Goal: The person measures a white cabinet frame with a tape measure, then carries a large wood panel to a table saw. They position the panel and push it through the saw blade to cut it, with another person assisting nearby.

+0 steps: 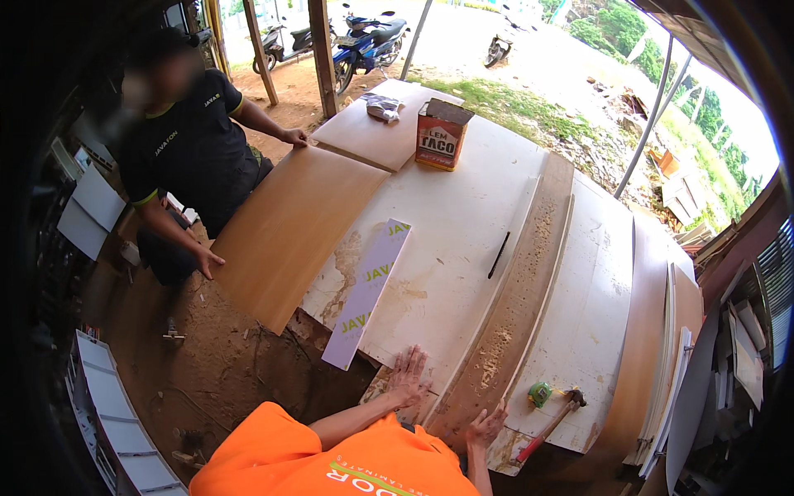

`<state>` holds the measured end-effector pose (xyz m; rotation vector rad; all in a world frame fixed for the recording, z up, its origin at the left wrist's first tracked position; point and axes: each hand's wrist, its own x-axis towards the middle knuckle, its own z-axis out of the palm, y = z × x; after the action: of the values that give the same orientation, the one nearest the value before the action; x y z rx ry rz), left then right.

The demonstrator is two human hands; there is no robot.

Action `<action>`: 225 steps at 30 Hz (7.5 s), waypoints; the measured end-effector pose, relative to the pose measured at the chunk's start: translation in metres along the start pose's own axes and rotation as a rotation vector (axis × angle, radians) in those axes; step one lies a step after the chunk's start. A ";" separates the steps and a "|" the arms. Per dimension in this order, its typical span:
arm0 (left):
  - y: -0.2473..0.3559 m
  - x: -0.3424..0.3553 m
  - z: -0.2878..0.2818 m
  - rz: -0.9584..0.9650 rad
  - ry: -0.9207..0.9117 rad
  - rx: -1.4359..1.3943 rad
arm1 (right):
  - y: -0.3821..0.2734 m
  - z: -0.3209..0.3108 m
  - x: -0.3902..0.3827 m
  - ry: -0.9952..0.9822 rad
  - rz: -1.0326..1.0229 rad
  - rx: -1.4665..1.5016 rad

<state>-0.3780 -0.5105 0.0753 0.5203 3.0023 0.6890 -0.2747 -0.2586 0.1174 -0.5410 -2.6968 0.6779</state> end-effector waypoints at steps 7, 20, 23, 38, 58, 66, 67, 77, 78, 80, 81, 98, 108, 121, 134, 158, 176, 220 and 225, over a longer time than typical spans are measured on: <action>-0.014 -0.006 -0.002 0.079 0.019 -0.042 | 0.004 0.005 -0.002 -0.014 -0.022 0.009; -0.013 -0.014 -0.009 0.072 0.048 -0.033 | 0.026 0.000 -0.014 -0.044 -0.094 0.070; -0.014 -0.013 -0.008 0.107 0.019 -0.044 | 0.031 0.002 -0.010 -0.004 -0.077 0.004; -0.015 -0.002 -0.017 -0.146 0.260 -0.186 | 0.039 -0.013 -0.008 0.057 0.048 0.039; -0.149 0.034 -0.042 -0.632 0.273 0.424 | 0.051 -0.014 -0.015 0.158 0.049 0.123; -0.187 0.065 -0.036 -0.580 0.313 0.363 | 0.053 -0.016 -0.015 0.180 0.037 0.131; -0.191 0.067 -0.035 -0.567 0.309 0.367 | 0.054 -0.015 -0.016 0.155 0.070 0.146; -0.142 0.054 -0.043 -0.510 0.255 0.535 | 0.061 -0.007 -0.019 0.243 0.010 0.106; -0.123 0.043 -0.036 -0.438 0.259 0.502 | 0.062 -0.005 -0.019 0.259 0.002 0.107; -0.085 0.016 -0.022 -0.274 0.224 0.396 | 0.063 -0.002 -0.019 0.285 -0.006 0.126; -0.064 0.003 -0.014 -0.217 0.143 0.333 | 0.064 -0.001 -0.019 0.281 0.003 0.104; 0.097 -0.256 0.024 -0.036 -0.182 0.154 | 0.136 -0.156 -0.433 -0.238 0.539 0.329; 0.292 -0.359 0.134 0.317 -1.000 0.019 | 0.268 -0.255 -0.649 0.445 1.060 0.303; 0.836 -0.303 0.188 0.248 -0.988 -1.120 | 0.495 -0.328 -0.620 0.656 1.241 0.826; 1.239 -0.180 0.310 -0.249 -0.724 -1.711 | 0.779 -0.636 -0.419 0.818 0.806 0.411; 1.326 -0.155 0.299 0.243 0.354 -0.706 | 0.892 -0.987 0.137 0.271 -0.571 -0.112; 1.290 -0.208 0.465 -0.578 -0.140 -2.116 | 0.864 -1.088 0.300 0.675 -0.589 -0.182; 1.386 -0.629 0.203 -0.371 1.189 -1.678 | 0.917 -1.054 0.245 0.481 -0.549 0.111; 1.367 -0.679 0.194 -0.480 1.249 -1.669 | 0.924 -0.975 0.124 0.240 -0.484 0.174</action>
<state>0.7134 0.5091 0.4454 -0.9216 1.4083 3.4237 0.2457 0.9263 0.4974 0.0753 -2.3775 0.6501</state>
